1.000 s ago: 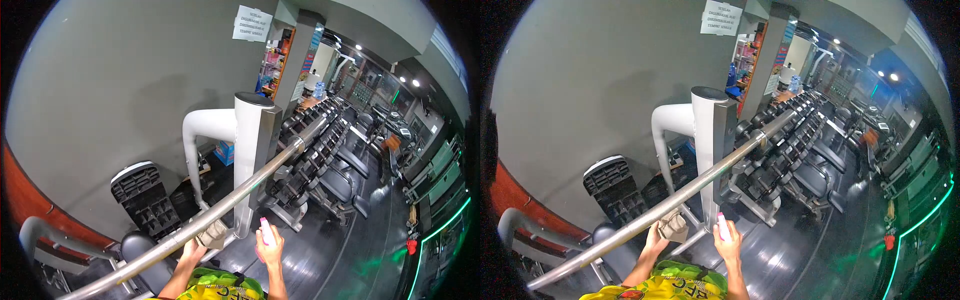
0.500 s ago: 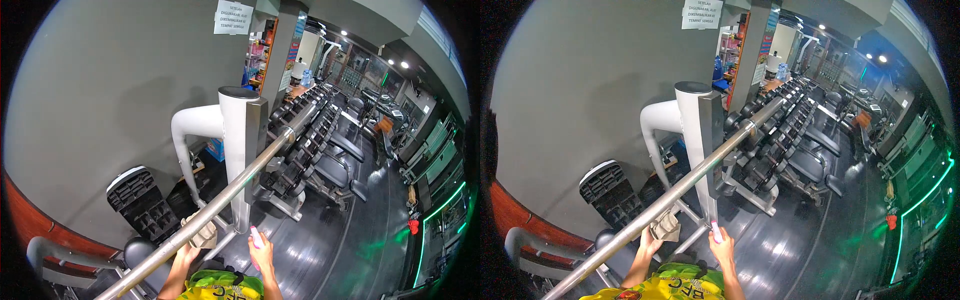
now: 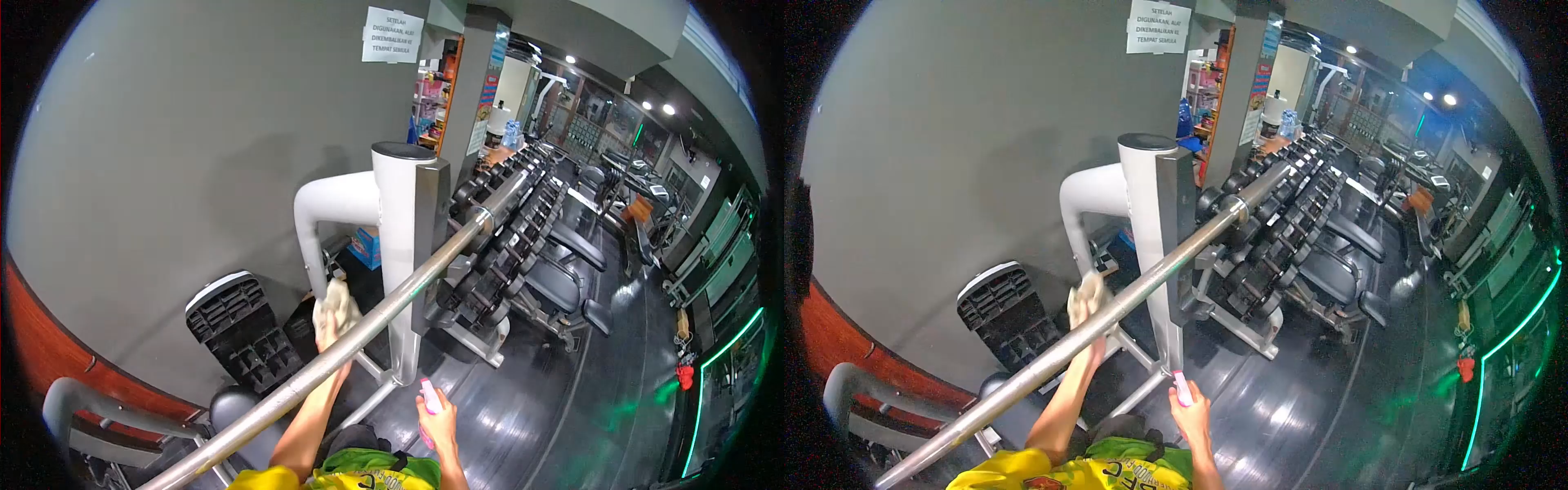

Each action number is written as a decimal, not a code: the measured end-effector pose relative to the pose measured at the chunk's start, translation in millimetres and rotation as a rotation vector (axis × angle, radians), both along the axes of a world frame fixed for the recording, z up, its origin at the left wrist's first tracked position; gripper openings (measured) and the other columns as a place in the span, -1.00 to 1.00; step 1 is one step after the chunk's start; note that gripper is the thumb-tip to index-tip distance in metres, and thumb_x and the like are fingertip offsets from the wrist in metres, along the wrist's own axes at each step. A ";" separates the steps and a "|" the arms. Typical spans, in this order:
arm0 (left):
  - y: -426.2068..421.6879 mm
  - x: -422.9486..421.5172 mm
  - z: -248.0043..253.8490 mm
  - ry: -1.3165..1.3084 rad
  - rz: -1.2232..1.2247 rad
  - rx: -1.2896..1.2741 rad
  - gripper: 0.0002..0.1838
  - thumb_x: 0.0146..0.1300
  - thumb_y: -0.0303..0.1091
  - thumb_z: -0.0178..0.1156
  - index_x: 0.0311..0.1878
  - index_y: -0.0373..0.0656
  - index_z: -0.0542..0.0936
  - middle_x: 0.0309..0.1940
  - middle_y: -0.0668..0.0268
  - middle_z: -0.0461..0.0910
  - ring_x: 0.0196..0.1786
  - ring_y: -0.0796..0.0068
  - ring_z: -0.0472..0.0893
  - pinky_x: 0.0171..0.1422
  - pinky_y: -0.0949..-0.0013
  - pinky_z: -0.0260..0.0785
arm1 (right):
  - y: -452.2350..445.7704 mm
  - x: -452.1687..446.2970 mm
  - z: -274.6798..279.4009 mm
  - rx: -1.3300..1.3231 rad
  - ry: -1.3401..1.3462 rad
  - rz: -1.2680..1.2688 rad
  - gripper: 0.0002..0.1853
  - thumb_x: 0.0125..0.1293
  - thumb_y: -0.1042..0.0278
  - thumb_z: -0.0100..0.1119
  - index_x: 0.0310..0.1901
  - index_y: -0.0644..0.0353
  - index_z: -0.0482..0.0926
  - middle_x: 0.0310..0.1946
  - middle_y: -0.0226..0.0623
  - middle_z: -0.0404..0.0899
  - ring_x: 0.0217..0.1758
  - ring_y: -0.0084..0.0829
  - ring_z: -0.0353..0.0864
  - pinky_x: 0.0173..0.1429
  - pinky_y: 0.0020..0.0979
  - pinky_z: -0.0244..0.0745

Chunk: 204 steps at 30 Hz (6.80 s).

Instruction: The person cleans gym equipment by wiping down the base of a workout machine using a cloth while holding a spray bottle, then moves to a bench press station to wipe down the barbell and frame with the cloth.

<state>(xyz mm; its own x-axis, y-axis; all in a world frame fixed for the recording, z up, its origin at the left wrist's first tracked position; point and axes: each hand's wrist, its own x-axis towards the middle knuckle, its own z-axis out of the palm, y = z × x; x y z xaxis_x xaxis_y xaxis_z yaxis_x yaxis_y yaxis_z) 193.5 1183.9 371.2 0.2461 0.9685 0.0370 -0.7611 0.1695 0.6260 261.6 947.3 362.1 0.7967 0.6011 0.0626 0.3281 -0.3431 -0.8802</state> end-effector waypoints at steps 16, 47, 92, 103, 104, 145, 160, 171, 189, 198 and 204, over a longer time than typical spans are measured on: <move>29.9 111.2 -22.2 0.703 0.270 0.955 -0.44 0.22 -0.43 0.08 0.33 -0.24 0.31 0.42 -0.05 0.08 0.49 0.00 0.01 0.52 0.18 -0.11 | -10.0 23.1 5.4 0.129 -0.028 0.003 -0.83 0.20 0.39 0.24 -0.19 0.24 0.59 -0.59 -0.32 0.57 -0.59 -0.55 0.54 -0.45 -0.48 0.43; 38.7 129.0 -2.8 -0.110 0.149 0.085 -0.45 0.47 -0.22 -0.10 0.43 -0.21 0.11 0.34 0.12 0.27 0.28 0.36 0.38 0.31 0.39 0.25 | 0.9 38.3 10.8 0.181 -0.001 0.029 -0.78 0.19 0.32 0.29 -0.19 0.26 0.60 -0.49 -0.31 0.62 -0.46 -0.51 0.62 -0.31 -0.44 0.50; 0.6 113.2 -6.7 0.739 0.448 1.428 -0.30 -0.16 -0.72 0.22 0.19 -0.17 0.47 0.02 0.05 0.54 0.04 -0.01 0.55 0.23 0.09 0.34 | -4.2 31.0 11.2 0.142 -0.041 0.059 -0.79 0.19 0.32 0.27 -0.18 0.24 0.60 -0.49 -0.27 0.62 -0.46 -0.52 0.62 -0.32 -0.45 0.48; -26.5 67.4 -108.8 0.960 -0.140 1.336 -0.29 -0.06 -0.62 0.18 0.28 -0.12 0.38 0.17 0.10 0.46 0.24 0.10 0.42 0.32 0.13 0.26 | -9.0 29.6 4.7 0.165 -0.062 0.045 -0.81 0.20 0.34 0.26 -0.18 0.23 0.60 -0.57 -0.32 0.59 -0.57 -0.56 0.56 -0.40 -0.49 0.45; -29.4 62.9 -109.8 0.936 -0.135 1.270 -0.34 -0.02 -0.62 0.19 0.25 -0.13 0.41 0.18 0.11 0.46 0.26 0.11 0.41 0.34 0.13 0.23 | -9.6 29.6 5.0 0.171 -0.033 0.047 -0.81 0.20 0.35 0.26 -0.18 0.23 0.60 -0.57 -0.33 0.59 -0.57 -0.56 0.57 -0.40 -0.49 0.45; 5.7 110.6 -30.9 0.865 0.455 1.343 -0.37 0.04 -0.62 0.17 0.27 -0.28 0.36 0.24 -0.08 0.36 0.36 -0.01 0.29 0.47 0.12 0.03 | 35.4 33.4 -14.9 0.611 0.195 0.129 -0.84 0.28 0.55 0.15 -0.13 0.38 0.50 -0.43 -0.27 0.55 -0.57 -0.58 0.52 -0.48 -0.53 0.43; 1.8 56.3 -121.6 0.911 -0.312 0.277 -0.66 0.44 -0.29 -0.07 0.17 -0.25 0.43 0.04 0.11 0.51 0.03 0.49 0.49 0.08 0.35 0.29 | 5.6 39.3 -24.6 0.552 0.198 0.011 -0.80 0.29 0.49 0.16 -0.11 0.40 0.49 -0.43 -0.27 0.54 -0.59 -0.56 0.51 -0.51 -0.51 0.43; 50.5 129.3 13.6 0.263 0.109 0.420 -0.60 0.48 -0.24 -0.12 0.22 -0.31 0.39 0.12 0.21 0.51 0.09 0.44 0.51 0.18 0.42 0.33 | -4.3 38.3 -23.5 0.539 0.246 -0.011 -0.80 0.28 0.48 0.19 -0.12 0.39 0.49 -0.43 -0.28 0.54 -0.61 -0.56 0.50 -0.50 -0.51 0.43; 17.8 102.8 19.2 0.473 0.001 0.434 -0.58 0.45 -0.29 -0.11 0.29 -0.27 0.32 0.06 0.04 0.53 0.13 0.31 0.52 0.21 0.33 0.32 | -0.1 44.2 -30.1 0.505 0.244 0.045 -0.83 0.28 0.53 0.16 -0.14 0.40 0.49 -0.45 -0.27 0.53 -0.59 -0.56 0.50 -0.49 -0.52 0.44; -14.9 98.3 -200.9 1.180 -0.023 0.996 -0.50 0.33 -0.42 -0.06 0.32 -0.35 0.26 0.26 -0.05 0.35 0.32 0.12 0.37 0.38 0.15 0.17 | 4.6 47.8 -21.4 0.463 0.177 0.061 -0.83 0.28 0.51 0.17 -0.13 0.38 0.49 -0.48 -0.32 0.52 -0.58 -0.58 0.50 -0.48 -0.52 0.44; 21.5 112.5 -287.9 0.654 -0.429 -0.009 -0.59 0.45 -0.23 -0.13 0.23 -0.24 0.41 -0.04 0.17 0.50 -0.02 0.36 0.51 0.07 0.31 0.32 | 0.4 42.1 -25.0 0.443 0.176 0.075 -0.82 0.28 0.50 0.17 -0.13 0.38 0.49 -0.48 -0.32 0.52 -0.58 -0.58 0.50 -0.48 -0.53 0.44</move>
